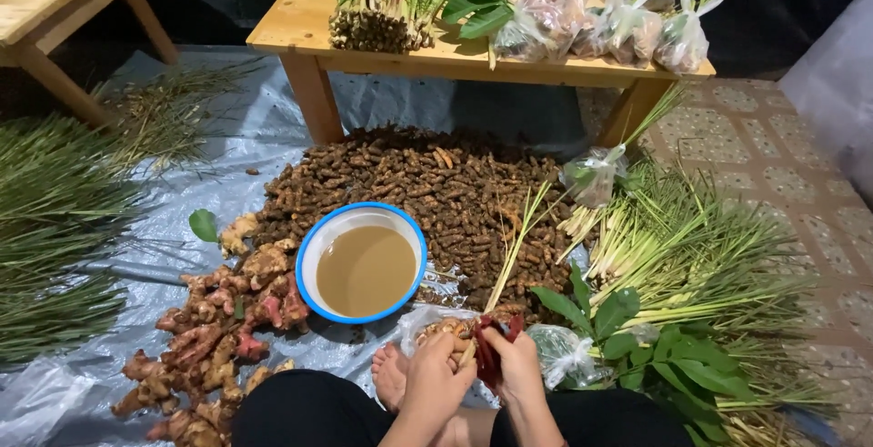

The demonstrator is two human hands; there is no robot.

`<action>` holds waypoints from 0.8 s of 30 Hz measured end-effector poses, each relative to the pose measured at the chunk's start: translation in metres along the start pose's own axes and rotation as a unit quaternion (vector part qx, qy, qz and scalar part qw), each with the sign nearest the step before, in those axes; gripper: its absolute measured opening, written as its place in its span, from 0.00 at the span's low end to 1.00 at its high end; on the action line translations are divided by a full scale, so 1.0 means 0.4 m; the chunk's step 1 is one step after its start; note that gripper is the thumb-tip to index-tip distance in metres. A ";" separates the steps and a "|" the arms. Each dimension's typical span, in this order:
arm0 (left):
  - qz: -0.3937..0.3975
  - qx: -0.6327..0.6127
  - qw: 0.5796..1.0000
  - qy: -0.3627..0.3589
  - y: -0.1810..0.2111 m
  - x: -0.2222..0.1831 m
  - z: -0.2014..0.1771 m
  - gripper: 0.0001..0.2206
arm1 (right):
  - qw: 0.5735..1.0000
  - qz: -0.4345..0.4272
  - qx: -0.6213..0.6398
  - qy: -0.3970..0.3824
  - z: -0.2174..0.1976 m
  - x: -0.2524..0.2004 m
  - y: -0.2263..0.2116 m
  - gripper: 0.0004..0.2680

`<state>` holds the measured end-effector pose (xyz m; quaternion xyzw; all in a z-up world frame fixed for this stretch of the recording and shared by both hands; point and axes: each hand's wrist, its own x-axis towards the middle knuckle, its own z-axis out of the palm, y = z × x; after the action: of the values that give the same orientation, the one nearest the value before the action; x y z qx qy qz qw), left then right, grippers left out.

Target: Sorting, trimming, and bagging ginger or turmeric roots into small plastic bags while sitting on the floor.

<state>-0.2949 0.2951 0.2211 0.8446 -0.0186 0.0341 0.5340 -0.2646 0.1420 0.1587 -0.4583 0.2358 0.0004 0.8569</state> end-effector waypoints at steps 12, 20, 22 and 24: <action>-0.166 -0.225 0.949 -0.144 -0.053 -0.022 -0.003 0.17 | 0.997 -0.059 -0.034 0.021 -0.062 0.090 -0.028 0.09; -0.192 -0.391 0.896 -0.088 -0.117 -0.018 0.048 0.03 | 0.993 -0.074 -0.088 0.011 -0.040 0.064 -0.026 0.07; -0.202 -0.373 0.903 -0.066 -0.101 -0.022 0.051 0.02 | 0.991 -0.083 -0.104 0.009 -0.032 0.043 -0.028 0.06; -0.187 -0.362 0.912 -0.044 -0.090 -0.022 0.056 0.03 | 0.984 -0.106 -0.141 -0.016 0.002 -0.001 -0.049 0.08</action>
<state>-0.3004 0.2902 0.1782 0.5822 0.1051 -0.1128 0.7983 -0.2604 0.1313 0.1744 -0.5966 0.1698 -0.0496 0.7828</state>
